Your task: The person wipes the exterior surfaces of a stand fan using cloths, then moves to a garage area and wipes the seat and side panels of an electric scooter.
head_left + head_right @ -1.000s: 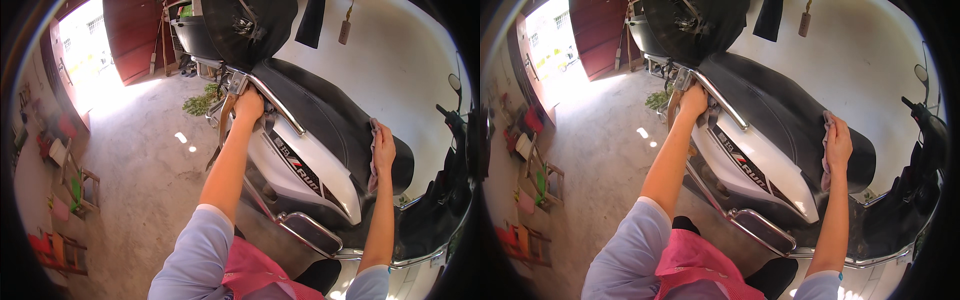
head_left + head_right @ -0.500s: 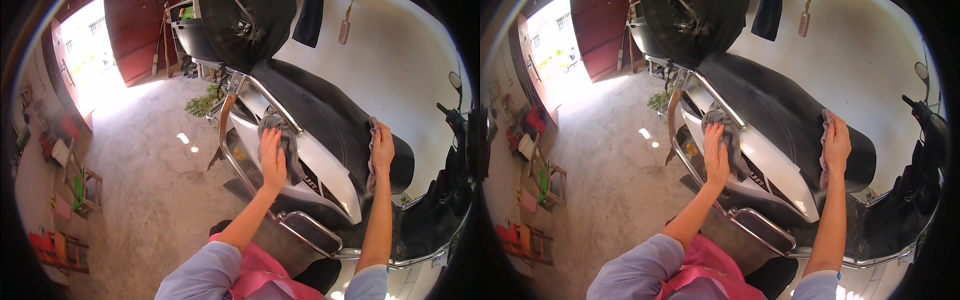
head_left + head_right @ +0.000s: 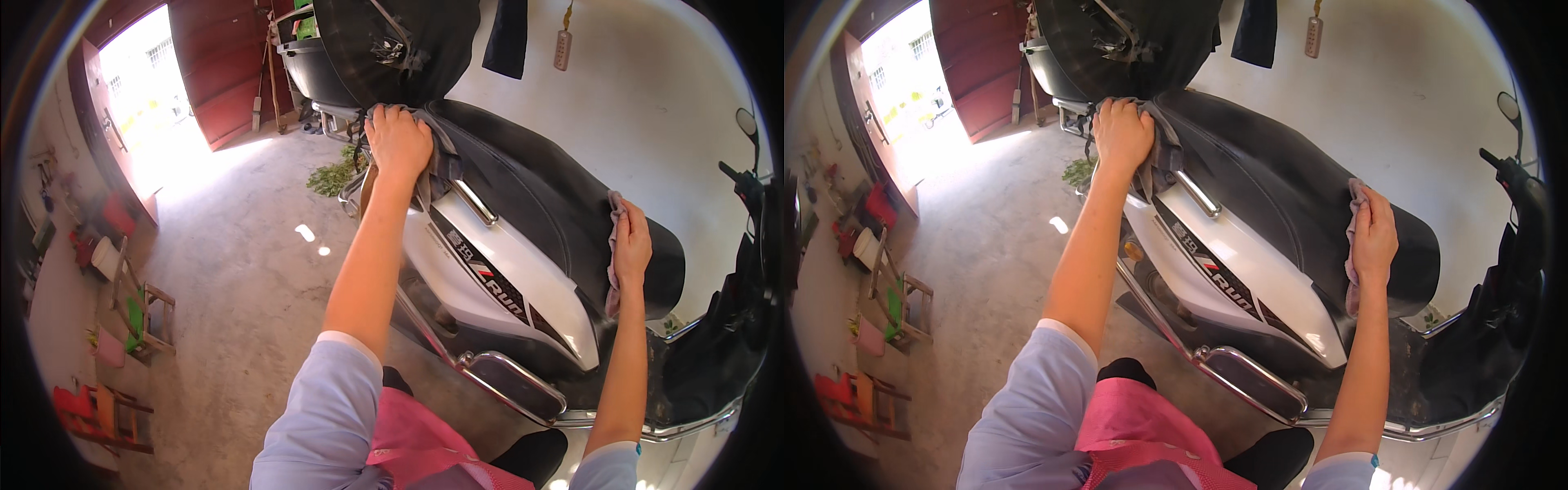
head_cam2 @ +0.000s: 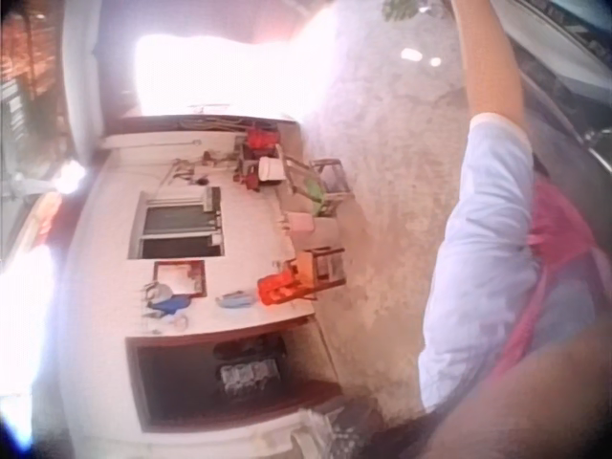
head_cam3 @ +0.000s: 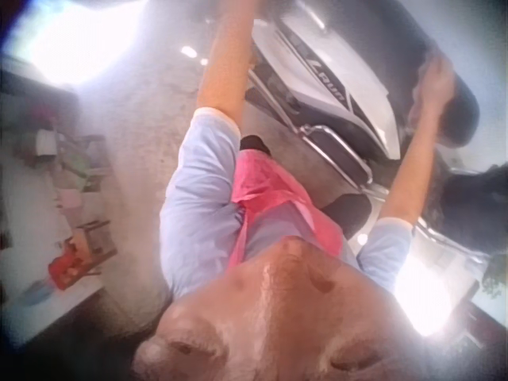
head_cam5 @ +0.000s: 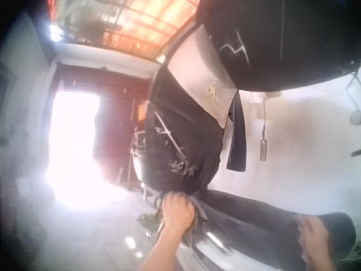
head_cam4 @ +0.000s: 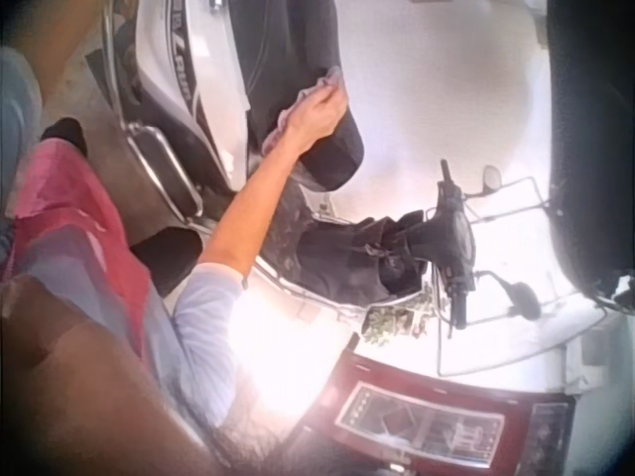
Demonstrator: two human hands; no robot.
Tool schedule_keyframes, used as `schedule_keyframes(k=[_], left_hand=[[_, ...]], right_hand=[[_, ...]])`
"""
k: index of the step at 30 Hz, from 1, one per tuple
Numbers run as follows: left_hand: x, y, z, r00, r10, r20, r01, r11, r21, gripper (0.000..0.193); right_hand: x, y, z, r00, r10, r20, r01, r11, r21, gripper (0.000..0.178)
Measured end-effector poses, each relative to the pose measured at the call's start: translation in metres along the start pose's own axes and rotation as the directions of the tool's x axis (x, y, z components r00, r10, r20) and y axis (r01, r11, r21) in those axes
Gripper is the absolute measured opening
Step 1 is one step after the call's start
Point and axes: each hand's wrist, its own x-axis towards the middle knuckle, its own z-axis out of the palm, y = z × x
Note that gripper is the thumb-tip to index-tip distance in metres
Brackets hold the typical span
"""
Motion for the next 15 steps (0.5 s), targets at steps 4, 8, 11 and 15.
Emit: schedule_keyframes(k=[4,8,11,15], left_hand=[[0.015,-0.003,-0.006,0.990,-0.005,0.143,-0.007,0.997,0.081,0.037],[-0.018,0.008,-0.014,0.987,0.148,-0.067,-0.154,0.982,-0.106,0.024],[-0.063,0.040,-0.023,0.975,0.093,-0.200,-0.157,0.930,-0.333,0.029],[-0.150,0.089,-0.049,0.998,0.048,-0.031,-0.057,0.878,-0.475,0.046]], right_hand=[[0.001,-0.003,-0.002,1.000,0.000,-0.012,0.000,1.000,-0.005,0.028],[-0.001,-0.003,0.000,1.000,0.006,-0.021,-0.007,1.000,-0.023,0.027],[-0.002,-0.004,0.000,1.000,-0.001,-0.031,0.001,1.000,-0.012,0.028],[-0.001,-0.002,-0.002,0.999,0.000,-0.033,0.000,1.000,0.000,0.028]])
